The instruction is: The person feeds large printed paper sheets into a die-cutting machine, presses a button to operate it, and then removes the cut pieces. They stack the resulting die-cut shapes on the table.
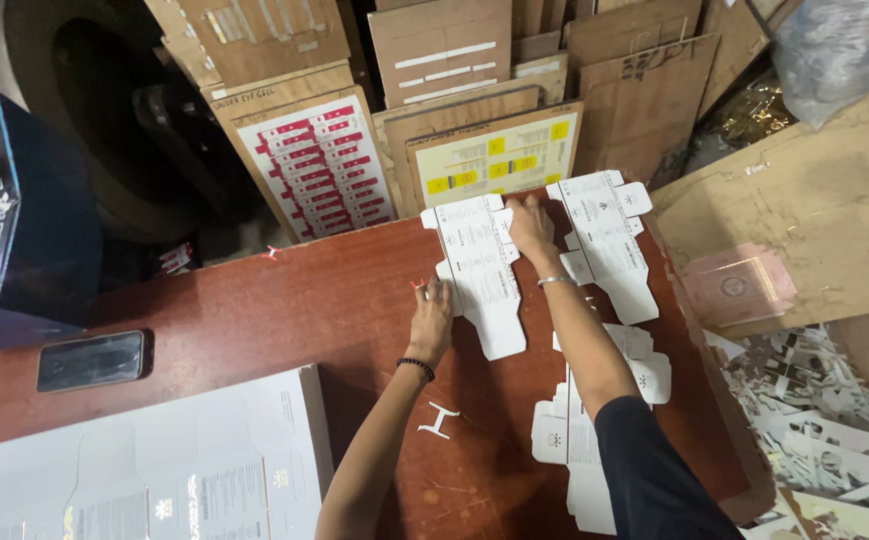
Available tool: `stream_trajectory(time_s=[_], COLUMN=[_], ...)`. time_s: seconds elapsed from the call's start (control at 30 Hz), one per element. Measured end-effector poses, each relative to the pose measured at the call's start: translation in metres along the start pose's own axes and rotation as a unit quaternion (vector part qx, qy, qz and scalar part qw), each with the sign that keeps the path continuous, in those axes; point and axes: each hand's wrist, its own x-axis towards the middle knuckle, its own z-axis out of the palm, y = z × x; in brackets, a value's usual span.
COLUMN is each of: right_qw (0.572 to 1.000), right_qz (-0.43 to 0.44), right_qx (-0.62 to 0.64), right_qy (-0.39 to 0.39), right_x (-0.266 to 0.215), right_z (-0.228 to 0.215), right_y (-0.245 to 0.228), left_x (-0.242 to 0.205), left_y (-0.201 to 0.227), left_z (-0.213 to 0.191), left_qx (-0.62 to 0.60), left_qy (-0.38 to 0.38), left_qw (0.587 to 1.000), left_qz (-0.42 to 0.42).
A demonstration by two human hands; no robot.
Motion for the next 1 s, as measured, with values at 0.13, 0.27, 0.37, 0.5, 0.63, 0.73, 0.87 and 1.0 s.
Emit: stream_trajectory(time_s=[0.13, 0.27, 0.37, 0.5, 0.63, 0.73, 0.87, 1.0], right_qw=[0.999, 0.999, 0.989, 0.986, 0.989, 0.994, 0.994, 0.977], right_qz=[-0.01, 0.007, 0.029, 0.106, 0.135, 0.105, 0.092, -0.059], right_qx=[-0.027, 0.003, 0.081, 0.055, 0.055, 0.012, 0.039, 0.099], right_qy=[0.014, 0.038, 0.121, 0.119, 0.006, 0.041, 0.046, 0.179], right_x=[0.004, -0.015, -0.063, -0.179, -0.261, -0.294, -0.318, -0.355], right_z=[0.001, -0.015, -0.042, -0.083, -0.082, -0.065, -0.041, -0.031], right_y=[-0.005, 0.018, 0.072, 0.182, 0.221, 0.205, 0.174, 0.157], left_x=[-0.007, -0.01, -0.031, -0.097, -0.159, -0.184, -0.225, -0.268], left_y=[0.005, 0.005, 0.006, 0.051, 0.145, 0.177, 0.165, 0.15], left_z=[-0.014, -0.04, -0.05, -0.026, 0.005, 0.011, 0.005, 0.008], left_qx=[-0.123, -0.103, -0.181, -0.338, -0.454, -0.429, -0.385, -0.416], left_qy=[0.012, 0.052, 0.032, 0.168, 0.052, 0.04, 0.003, 0.032], left_qw=[0.992, 0.993, 0.981, 0.925, 0.883, 0.892, 0.919, 0.907], left_qz=[-0.03, -0.026, -0.061, 0.04, 0.105, 0.137, 0.082, 0.053])
